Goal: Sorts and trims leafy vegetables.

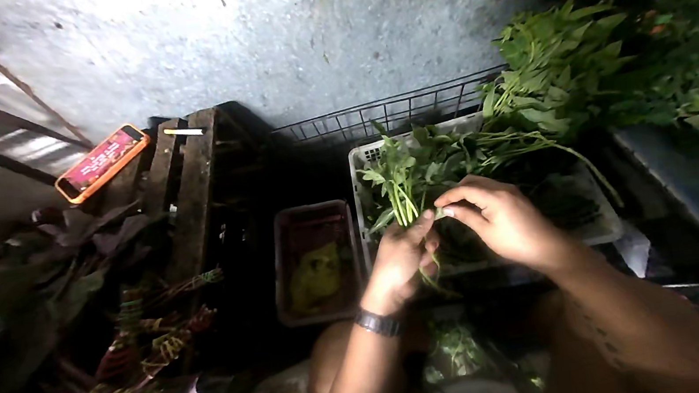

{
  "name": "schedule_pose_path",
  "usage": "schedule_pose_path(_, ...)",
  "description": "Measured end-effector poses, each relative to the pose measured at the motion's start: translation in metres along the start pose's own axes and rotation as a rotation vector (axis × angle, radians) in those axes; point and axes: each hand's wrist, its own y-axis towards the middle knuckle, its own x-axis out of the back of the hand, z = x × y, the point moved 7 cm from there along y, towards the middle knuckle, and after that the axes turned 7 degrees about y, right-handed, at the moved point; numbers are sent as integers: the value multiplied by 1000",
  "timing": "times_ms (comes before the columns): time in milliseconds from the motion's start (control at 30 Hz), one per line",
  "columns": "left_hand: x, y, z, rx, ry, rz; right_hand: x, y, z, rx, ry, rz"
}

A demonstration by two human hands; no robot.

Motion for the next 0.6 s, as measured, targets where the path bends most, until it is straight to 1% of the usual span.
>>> schedule_pose_path(100, 5, 3, 3, 23, -89, -101, -6, -1, 1, 18, -29, 28)
schedule_pose_path(233, 8, 3, 4, 81, -164, -73, -15, 0, 0, -31, -87, 120)
schedule_pose_path(300, 8, 4, 6, 112, -152, -25, -18, -1, -1, -47, -97, 178)
schedule_pose_path(400, 12, 4, 8, 138, -43, -3, -21, -3, 0, -73, -118, 259)
schedule_pose_path(500, 18, 5, 9, 134, 4, -68, -23, -4, -2, -89, -183, 268)
schedule_pose_path(600, 23, 7, 10, 84, -40, -142, -18, -4, -6, -86, -224, 244)
